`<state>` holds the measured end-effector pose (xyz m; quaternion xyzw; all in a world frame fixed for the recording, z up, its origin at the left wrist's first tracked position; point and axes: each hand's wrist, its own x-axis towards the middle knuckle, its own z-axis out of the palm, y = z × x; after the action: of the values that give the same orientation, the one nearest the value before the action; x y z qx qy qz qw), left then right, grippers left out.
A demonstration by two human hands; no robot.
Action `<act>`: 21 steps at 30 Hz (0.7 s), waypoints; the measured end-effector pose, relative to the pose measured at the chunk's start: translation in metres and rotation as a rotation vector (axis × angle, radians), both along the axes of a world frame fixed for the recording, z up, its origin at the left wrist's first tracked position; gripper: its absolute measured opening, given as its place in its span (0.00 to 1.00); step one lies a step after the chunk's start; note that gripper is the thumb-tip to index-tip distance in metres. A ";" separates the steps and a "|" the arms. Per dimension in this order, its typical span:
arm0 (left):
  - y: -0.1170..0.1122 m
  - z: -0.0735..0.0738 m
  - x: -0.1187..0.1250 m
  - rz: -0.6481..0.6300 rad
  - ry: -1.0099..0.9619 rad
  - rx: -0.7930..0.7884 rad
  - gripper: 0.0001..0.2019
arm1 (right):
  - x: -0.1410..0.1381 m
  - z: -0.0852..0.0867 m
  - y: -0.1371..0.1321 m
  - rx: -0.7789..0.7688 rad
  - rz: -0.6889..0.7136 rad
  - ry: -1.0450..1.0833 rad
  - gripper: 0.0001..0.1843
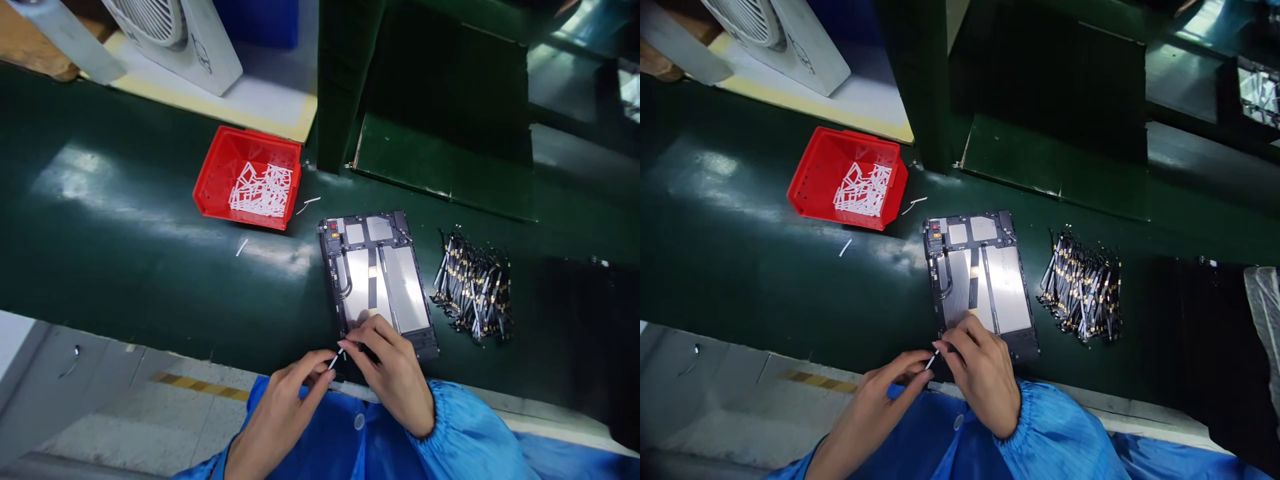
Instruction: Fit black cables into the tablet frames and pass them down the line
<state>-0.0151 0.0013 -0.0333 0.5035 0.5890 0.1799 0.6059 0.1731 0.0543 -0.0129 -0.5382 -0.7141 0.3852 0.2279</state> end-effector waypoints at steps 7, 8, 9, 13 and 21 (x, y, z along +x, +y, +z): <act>0.029 0.009 0.025 0.206 -0.290 0.025 0.07 | 0.010 0.015 0.005 -0.086 -0.114 0.378 0.08; 0.031 0.010 0.027 0.192 -0.305 0.066 0.07 | 0.011 0.014 0.005 -0.082 -0.131 0.351 0.09; 0.032 0.010 0.028 0.159 -0.306 0.106 0.06 | 0.012 0.013 0.005 -0.059 -0.134 0.338 0.08; 0.036 0.005 0.022 0.073 -0.114 0.440 0.11 | 0.014 0.015 0.000 0.104 -0.046 0.349 0.06; 0.052 -0.003 0.018 -0.045 0.051 1.122 0.17 | -0.025 0.073 0.081 0.256 -0.099 0.282 0.05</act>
<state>0.0030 0.0534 -0.0363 0.7654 0.4064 0.4405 0.2344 0.1481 0.1349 0.0598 -0.4801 -0.6909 0.3510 0.4110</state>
